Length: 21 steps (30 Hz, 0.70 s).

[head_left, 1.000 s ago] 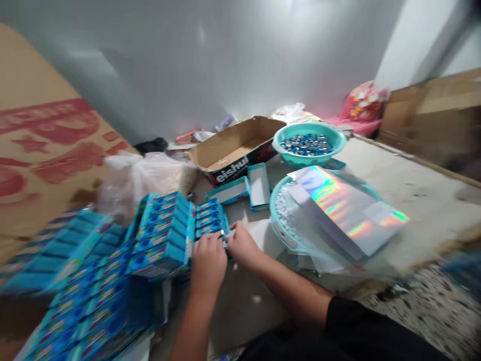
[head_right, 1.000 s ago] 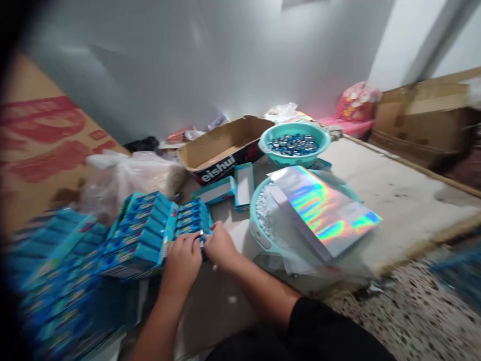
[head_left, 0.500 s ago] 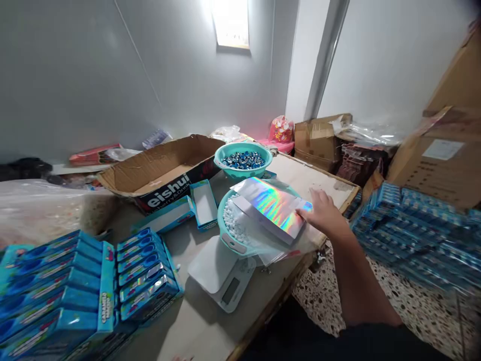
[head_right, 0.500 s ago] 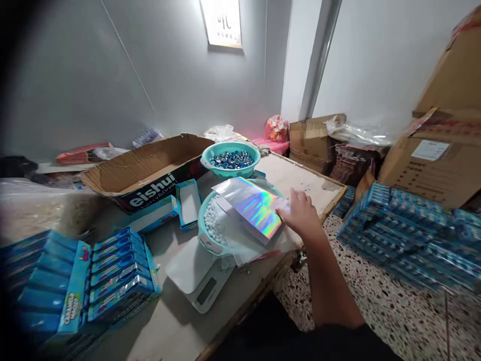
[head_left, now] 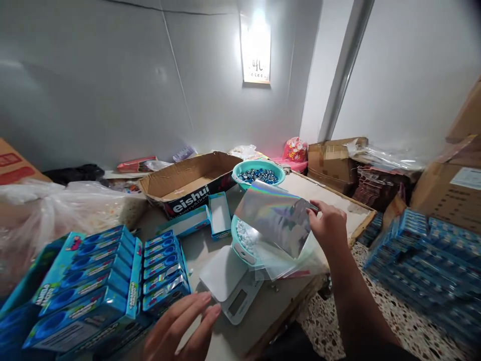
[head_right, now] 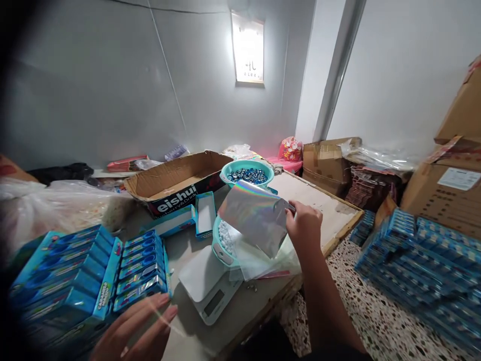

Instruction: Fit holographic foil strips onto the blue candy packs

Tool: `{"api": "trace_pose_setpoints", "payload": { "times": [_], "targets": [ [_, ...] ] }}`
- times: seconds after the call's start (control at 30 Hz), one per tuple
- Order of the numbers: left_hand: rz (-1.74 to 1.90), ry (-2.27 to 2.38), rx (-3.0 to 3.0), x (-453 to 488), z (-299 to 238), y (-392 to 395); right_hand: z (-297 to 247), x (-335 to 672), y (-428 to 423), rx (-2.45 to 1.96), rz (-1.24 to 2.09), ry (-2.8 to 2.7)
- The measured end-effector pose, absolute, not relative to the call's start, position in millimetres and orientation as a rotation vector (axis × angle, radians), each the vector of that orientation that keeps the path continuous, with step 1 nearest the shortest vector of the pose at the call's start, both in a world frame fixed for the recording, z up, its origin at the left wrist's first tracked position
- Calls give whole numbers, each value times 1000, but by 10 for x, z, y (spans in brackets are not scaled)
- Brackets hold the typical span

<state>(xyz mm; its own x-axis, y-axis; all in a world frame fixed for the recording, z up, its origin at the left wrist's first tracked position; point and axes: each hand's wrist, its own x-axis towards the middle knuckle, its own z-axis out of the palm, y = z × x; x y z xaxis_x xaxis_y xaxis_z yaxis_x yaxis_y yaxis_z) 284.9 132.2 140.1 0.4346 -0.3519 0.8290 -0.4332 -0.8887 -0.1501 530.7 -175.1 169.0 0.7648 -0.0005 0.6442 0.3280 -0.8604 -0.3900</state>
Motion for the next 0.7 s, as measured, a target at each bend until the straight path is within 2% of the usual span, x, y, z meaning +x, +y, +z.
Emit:
{"api": "trace_pose_setpoints", "payload": {
  "times": [0.17, 0.4, 0.5, 0.7],
  "targets": [
    [1475, -627, 2661, 2943, 1371, 1267, 1434, 5360, -1898, -2492, -763, -129],
    [1279, -330, 2569, 2970, 467, 1280, 1084, 5493, -2082, -2415, -612, 8],
    [1149, -254, 2508, 3008, 229, 1337, 1070, 5488, -2116, -2398, -624, 84],
    [1062, -183, 2428, 2998, 190, 1431, 1344, 5278, -1994, -2294, -821, -30]
  ]
}}
